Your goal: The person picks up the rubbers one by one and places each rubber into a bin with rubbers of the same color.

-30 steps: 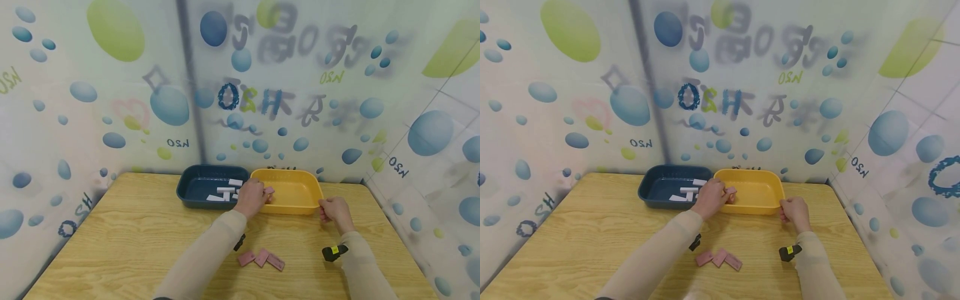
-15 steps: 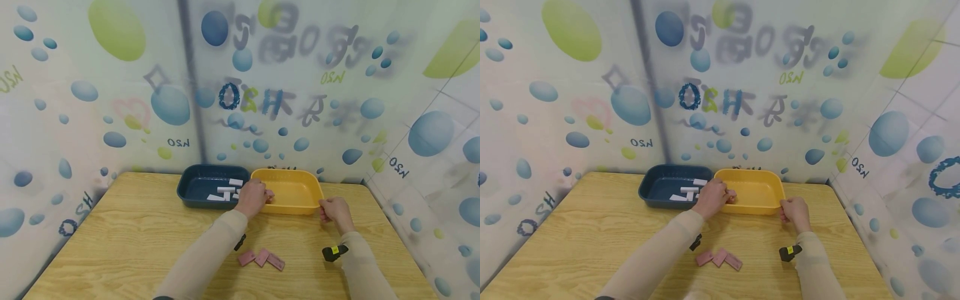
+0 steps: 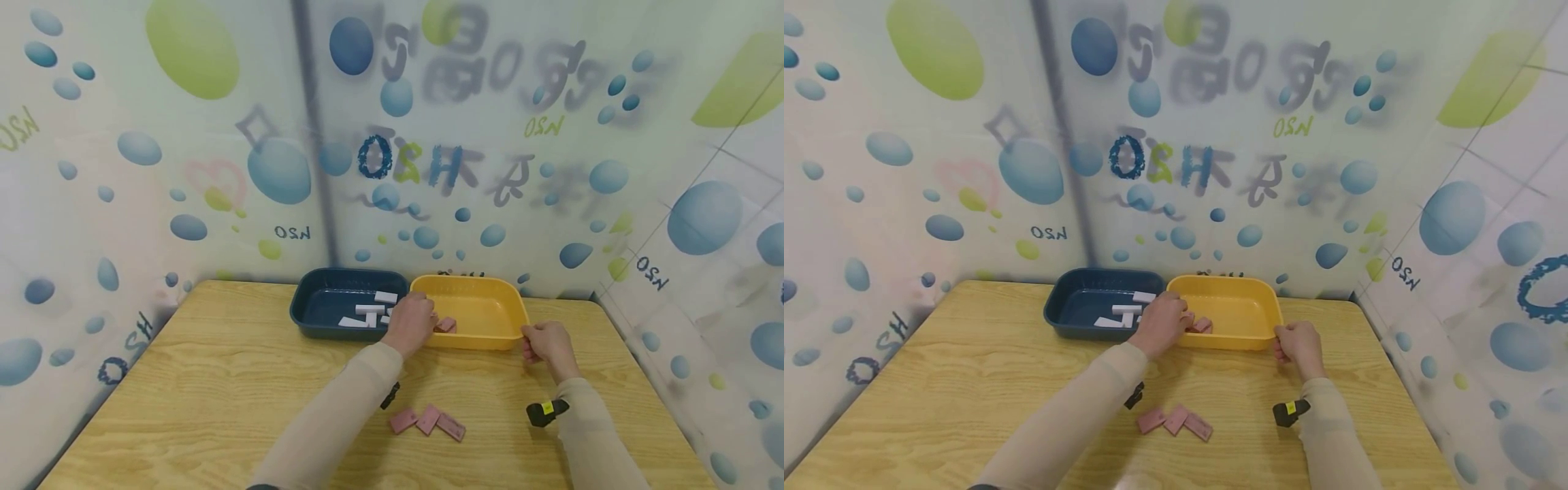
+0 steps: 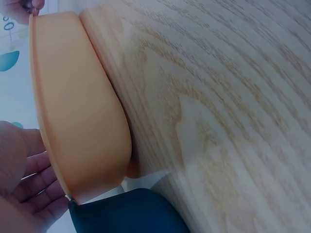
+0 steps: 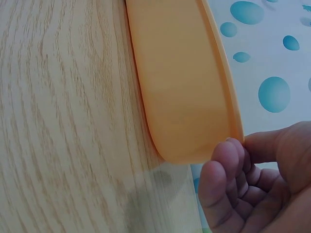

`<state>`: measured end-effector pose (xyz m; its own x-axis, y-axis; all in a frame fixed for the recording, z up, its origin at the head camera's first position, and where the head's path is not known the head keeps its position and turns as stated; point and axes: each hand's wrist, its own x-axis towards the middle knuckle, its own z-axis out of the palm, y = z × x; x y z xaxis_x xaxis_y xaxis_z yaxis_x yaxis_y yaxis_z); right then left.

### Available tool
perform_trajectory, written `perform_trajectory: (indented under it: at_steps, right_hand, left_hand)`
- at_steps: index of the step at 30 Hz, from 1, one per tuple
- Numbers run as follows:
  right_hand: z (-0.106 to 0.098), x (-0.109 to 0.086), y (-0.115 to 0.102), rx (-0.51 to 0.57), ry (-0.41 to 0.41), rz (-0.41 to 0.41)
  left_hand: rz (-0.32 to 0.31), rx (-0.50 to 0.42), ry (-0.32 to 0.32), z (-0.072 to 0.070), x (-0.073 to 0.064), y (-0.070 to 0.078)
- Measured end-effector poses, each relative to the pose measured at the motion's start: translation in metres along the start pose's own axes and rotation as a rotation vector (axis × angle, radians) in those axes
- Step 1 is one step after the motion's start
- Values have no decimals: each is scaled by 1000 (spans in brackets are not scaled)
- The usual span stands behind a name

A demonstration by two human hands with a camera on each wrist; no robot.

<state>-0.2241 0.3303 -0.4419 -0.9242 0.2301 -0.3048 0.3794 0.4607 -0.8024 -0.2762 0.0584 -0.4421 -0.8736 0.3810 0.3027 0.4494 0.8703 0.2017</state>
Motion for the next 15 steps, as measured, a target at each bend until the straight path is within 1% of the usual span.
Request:
perform_trajectory:
  at_steps: [7,11,15]
  right_hand:
    - [-1,-1,-1,8,-4,3]
    - [-1,-1,-2,5,-8,6]
    - [-1,-1,-2,2,-11,6]
  left_hand:
    - [-6,-52,-5,-5,-4,-1]
    - [14,-60,13,-8,-5,-2]
    - [47,-71,43,-10,-8,-3]
